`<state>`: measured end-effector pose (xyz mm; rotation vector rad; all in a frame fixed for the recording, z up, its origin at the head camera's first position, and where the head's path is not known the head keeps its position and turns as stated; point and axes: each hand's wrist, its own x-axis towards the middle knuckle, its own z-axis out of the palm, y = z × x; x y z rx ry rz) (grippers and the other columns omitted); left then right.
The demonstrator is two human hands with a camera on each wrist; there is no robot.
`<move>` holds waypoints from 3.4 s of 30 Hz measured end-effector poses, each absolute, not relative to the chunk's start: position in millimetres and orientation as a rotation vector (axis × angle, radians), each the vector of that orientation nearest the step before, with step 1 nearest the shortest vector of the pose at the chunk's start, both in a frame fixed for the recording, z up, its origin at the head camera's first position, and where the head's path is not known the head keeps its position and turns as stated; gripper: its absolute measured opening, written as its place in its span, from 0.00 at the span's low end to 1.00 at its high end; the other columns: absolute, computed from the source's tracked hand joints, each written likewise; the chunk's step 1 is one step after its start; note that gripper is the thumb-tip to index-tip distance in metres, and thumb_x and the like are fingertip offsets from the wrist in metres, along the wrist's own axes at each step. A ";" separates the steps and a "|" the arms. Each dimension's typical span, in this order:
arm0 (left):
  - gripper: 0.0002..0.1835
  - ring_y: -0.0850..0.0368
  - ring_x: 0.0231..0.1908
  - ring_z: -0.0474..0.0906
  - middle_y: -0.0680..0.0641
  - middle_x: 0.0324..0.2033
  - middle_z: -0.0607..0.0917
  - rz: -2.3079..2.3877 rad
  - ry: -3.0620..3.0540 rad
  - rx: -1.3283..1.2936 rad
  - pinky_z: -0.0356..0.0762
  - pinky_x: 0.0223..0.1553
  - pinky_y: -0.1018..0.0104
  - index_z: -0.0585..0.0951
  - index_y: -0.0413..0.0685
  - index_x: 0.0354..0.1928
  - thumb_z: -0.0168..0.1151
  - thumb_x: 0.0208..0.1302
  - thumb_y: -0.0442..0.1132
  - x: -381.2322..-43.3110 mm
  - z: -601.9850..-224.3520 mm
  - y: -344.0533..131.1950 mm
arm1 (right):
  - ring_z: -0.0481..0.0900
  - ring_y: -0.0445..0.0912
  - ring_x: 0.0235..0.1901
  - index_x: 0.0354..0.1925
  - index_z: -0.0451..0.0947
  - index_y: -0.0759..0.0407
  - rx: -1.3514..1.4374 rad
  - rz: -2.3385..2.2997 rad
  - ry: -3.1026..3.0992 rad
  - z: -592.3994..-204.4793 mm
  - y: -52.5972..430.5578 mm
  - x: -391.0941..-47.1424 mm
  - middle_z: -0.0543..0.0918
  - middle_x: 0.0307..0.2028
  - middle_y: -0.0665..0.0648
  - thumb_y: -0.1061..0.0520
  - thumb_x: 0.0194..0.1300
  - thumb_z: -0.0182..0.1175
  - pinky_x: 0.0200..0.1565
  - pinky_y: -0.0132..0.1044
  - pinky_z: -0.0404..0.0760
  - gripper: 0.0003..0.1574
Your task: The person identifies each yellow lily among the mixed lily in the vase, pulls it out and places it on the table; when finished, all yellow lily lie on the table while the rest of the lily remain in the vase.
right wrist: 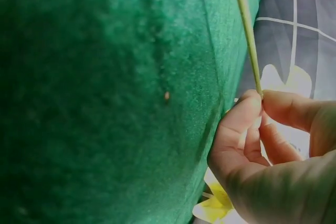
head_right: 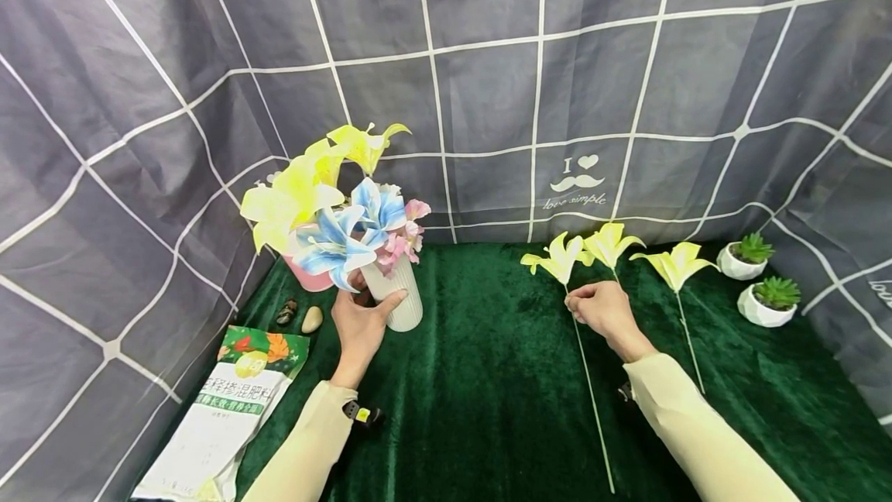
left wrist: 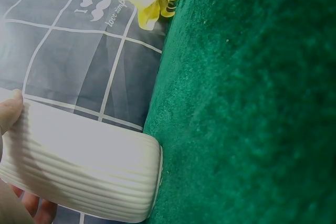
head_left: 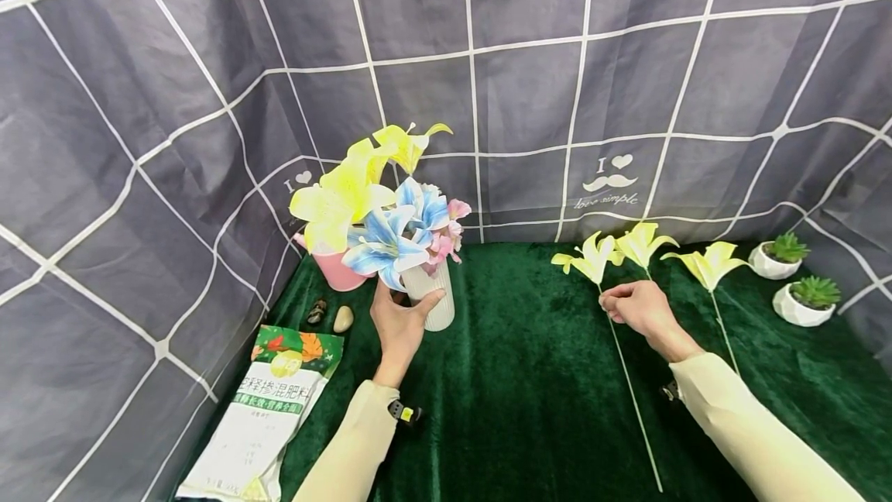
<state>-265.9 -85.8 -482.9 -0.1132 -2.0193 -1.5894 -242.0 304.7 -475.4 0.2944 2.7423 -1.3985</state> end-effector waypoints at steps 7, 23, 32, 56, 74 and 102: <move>0.43 0.54 0.54 0.81 0.51 0.54 0.83 -1.581 -2.018 -0.117 0.82 0.55 0.46 0.74 0.64 0.65 0.84 0.44 0.52 -264.8 -482.4 -85.6 | 0.84 0.35 0.26 0.49 0.85 0.68 0.297 -1.379 2.744 -476.4 304.9 -241.2 0.91 0.30 0.53 0.54 0.69 0.61 0.32 0.31 0.83 0.19; 0.42 0.54 0.53 0.81 0.51 0.54 0.84 -1.573 -2.014 -0.126 0.82 0.54 0.47 0.76 0.62 0.63 0.84 0.43 0.50 -265.0 -481.5 -85.6 | 0.80 0.31 0.26 0.48 0.87 0.58 0.267 -1.585 2.950 -406.3 263.5 -220.0 0.86 0.26 0.41 0.45 0.68 0.65 0.31 0.26 0.79 0.20; 0.41 0.53 0.53 0.81 0.50 0.53 0.84 -1.561 -2.013 -0.116 0.82 0.54 0.44 0.76 0.59 0.63 0.84 0.44 0.50 -265.7 -481.8 -87.4 | 0.84 0.36 0.32 0.48 0.87 0.53 -0.102 -1.792 2.861 -340.6 205.6 -227.4 0.88 0.31 0.37 0.43 0.66 0.67 0.36 0.28 0.81 0.19; 0.40 0.50 0.54 0.82 0.47 0.54 0.84 -1.531 -2.032 -0.109 0.82 0.55 0.44 0.77 0.52 0.60 0.85 0.42 0.49 -265.1 -482.1 -86.3 | 0.88 0.50 0.40 0.47 0.88 0.55 -0.273 -1.727 2.709 -269.4 73.6 -346.4 0.90 0.45 0.57 0.48 0.65 0.68 0.49 0.41 0.84 0.16; 0.42 0.50 0.55 0.82 0.47 0.55 0.83 -1.485 -2.039 -0.120 0.83 0.55 0.46 0.75 0.51 0.61 0.84 0.43 0.50 -265.8 -482.7 -85.0 | 0.76 0.42 0.22 0.51 0.88 0.54 -0.212 -1.406 2.708 -279.4 58.6 -360.4 0.85 0.51 0.57 0.51 0.67 0.65 0.16 0.35 0.73 0.16; 0.45 0.52 0.57 0.79 0.51 0.59 0.81 -1.559 -2.030 -0.128 0.82 0.56 0.45 0.73 0.61 0.67 0.84 0.44 0.50 -266.0 -480.6 -86.3 | 0.86 0.44 0.30 0.42 0.88 0.58 -0.451 -1.777 2.853 -272.9 77.2 -347.5 0.89 0.34 0.59 0.56 0.70 0.63 0.35 0.30 0.81 0.10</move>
